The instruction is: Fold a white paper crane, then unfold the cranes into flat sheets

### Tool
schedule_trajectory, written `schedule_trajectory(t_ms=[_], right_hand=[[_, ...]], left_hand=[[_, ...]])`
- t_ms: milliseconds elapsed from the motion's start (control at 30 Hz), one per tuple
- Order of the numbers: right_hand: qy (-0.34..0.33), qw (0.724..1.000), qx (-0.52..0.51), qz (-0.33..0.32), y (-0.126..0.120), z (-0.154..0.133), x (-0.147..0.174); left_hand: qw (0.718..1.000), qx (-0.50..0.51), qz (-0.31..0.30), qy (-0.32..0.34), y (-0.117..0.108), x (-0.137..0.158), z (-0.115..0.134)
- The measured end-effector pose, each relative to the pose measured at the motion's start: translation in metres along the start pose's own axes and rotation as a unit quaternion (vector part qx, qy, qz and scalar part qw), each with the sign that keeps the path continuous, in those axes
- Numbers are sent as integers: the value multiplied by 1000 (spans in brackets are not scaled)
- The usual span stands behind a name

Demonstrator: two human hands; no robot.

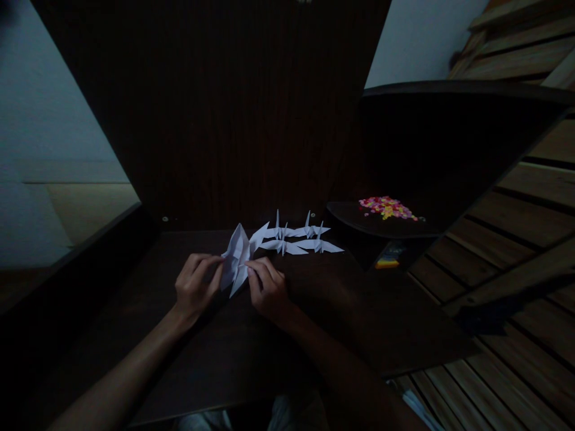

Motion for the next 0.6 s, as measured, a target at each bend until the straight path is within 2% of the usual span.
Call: schedule_trajectory(t_ms=[200,333,600], right_hand=[[70,997,32,20,-5,17,1],[83,995,43,26,-6,21,2],[109,992,66,25,-8,23,1]], left_hand=[[999,28,-16,-38,4,-4,-3],[998,31,-22,-45,6,-4,-3],[999,31,-23,4,7,0,11]])
Point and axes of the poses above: each hand's wrist, its own x-axis away from the middle knuckle, its own y-axis out of the palm, z = x × y, the point moved 10 cm from there along -x, towards the middle knuckle, and after that the axes turned 6 degrees about -y, right-handed, at the moved point
